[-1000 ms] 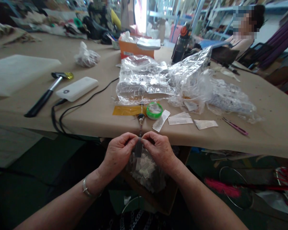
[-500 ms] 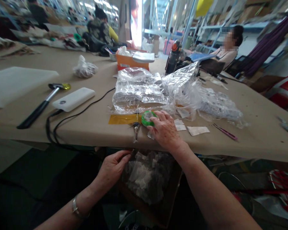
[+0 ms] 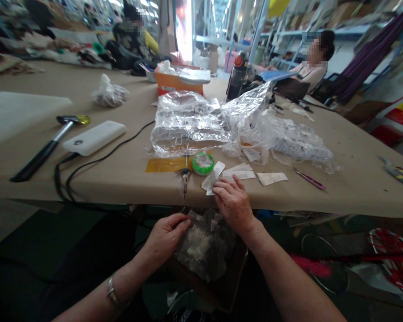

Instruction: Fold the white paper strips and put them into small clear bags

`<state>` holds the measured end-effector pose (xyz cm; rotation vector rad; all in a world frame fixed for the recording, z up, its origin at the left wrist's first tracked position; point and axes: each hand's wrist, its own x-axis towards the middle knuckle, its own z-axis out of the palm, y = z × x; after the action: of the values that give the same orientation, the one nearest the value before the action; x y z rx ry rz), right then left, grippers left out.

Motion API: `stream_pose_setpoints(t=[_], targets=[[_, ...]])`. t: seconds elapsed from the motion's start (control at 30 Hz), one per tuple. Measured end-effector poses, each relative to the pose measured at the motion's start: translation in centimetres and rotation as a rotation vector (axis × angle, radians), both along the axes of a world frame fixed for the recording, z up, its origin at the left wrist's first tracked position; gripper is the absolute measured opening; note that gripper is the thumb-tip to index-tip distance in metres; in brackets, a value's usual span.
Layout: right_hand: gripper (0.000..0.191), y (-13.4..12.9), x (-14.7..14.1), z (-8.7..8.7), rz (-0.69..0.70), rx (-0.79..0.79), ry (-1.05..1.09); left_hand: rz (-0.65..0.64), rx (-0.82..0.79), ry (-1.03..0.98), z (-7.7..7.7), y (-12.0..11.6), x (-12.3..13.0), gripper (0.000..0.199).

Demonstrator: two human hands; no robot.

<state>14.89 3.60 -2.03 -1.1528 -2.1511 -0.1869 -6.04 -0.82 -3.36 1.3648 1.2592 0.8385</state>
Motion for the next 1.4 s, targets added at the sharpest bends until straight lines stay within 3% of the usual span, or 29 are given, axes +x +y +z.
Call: stream_pose_setpoints(t=[0.1,0.23,0.37,0.47,0.63,0.73,0.93,1.13,1.27,1.4], targets=[[0.012,-0.4,0.2,0.7,0.041,0.017,0.106,0.006,-0.201,-0.228,0.7,-0.1,1.5,0.022],[0.012,-3.2,0.2,1.7,0.194,-0.018,0.112,0.019,-0.593,-0.751,2.0,0.3,3.7,0.032],[0.015,-6.2,0.1,1.9,0.347,-0.068,0.024,0.062,-0.64,-1.015,2.5,0.8,5.4,0.015],[0.021,-6.0,0.6,2.0,0.347,-0.104,0.001,0.101,-0.625,-0.962,2.6,0.9,6.0,0.004],[0.041,-2.0,2.8,2.0,-0.127,-0.091,-0.06,0.122,-0.679,-0.751,3.1,0.5,5.9,0.01],[0.049,-0.6,3.8,1.4,-0.243,-0.115,-0.19,0.098,-0.675,-0.732,3.2,0.2,5.9,0.012],[0.019,-1.3,5.1,0.1,-0.16,-0.051,-0.057,0.042,-0.729,-0.689,3.0,0.1,5.9,0.01],[0.013,-3.0,4.3,0.4,0.022,-0.025,0.238,0.048,-0.767,-0.682,3.3,0.3,6.0,0.011],[0.013,-5.5,2.1,0.8,0.281,-0.062,0.135,0.019,-0.734,-0.8,3.5,0.3,6.2,0.011],[0.013,-6.8,1.0,0.5,0.353,-0.083,0.044,0.008,-0.702,-0.902,2.8,0.3,6.2,0.009]])
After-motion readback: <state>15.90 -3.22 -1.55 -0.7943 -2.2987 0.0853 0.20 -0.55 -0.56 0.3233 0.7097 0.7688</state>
